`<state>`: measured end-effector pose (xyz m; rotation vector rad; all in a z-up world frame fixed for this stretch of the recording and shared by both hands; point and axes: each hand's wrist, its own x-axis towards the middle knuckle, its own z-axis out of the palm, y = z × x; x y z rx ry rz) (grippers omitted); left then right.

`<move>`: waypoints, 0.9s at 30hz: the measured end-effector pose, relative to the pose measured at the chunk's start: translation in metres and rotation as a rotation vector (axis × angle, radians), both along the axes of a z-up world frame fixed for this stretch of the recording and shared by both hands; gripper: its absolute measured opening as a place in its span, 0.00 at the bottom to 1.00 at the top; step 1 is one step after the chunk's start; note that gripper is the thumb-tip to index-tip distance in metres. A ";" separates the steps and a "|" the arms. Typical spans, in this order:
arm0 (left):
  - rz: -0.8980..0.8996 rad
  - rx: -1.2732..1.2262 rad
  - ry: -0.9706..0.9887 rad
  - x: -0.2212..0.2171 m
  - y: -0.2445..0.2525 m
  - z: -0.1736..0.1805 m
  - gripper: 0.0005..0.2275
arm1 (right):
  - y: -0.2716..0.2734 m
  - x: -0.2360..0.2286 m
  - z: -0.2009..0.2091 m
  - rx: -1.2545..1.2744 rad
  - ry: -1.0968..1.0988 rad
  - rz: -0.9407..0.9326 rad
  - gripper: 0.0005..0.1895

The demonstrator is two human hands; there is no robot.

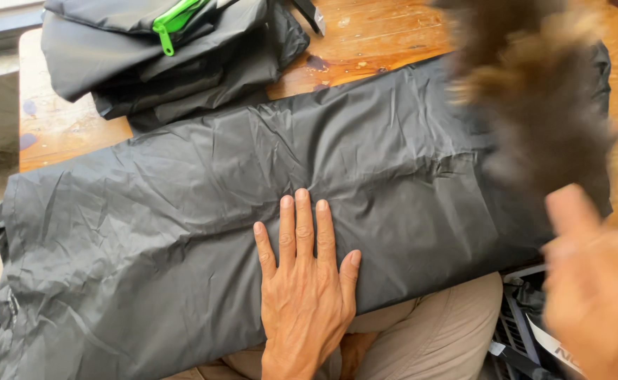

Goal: The person cleans a black textile item with a brush, rolls it tightly into a bundle, and stuffs it into a small integrated storage pouch.

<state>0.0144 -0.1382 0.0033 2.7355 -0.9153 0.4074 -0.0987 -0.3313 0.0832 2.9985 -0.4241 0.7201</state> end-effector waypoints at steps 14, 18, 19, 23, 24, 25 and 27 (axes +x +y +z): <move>-0.033 0.011 -0.042 0.001 -0.008 -0.002 0.28 | -0.124 -0.049 -0.053 0.248 0.233 -0.373 0.26; -0.042 0.020 -0.032 0.001 -0.006 -0.002 0.28 | -0.042 -0.035 -0.024 -0.084 0.046 -0.020 0.24; -0.045 0.022 -0.036 0.001 -0.008 -0.001 0.28 | -0.023 -0.039 -0.020 -0.456 0.129 0.071 0.24; -0.200 -0.041 0.046 0.002 -0.007 0.005 0.10 | 0.010 -0.045 -0.052 0.119 0.164 0.333 0.23; -0.129 0.003 -0.002 0.001 -0.008 0.004 0.17 | -0.001 -0.051 -0.062 -0.047 0.319 0.116 0.27; -0.049 0.042 -0.048 0.000 -0.009 0.003 0.27 | -0.014 -0.056 -0.070 -0.220 0.470 -0.095 0.33; -0.047 0.032 -0.046 -0.001 -0.008 0.000 0.27 | -0.066 -0.065 -0.062 -0.657 0.655 -0.074 0.30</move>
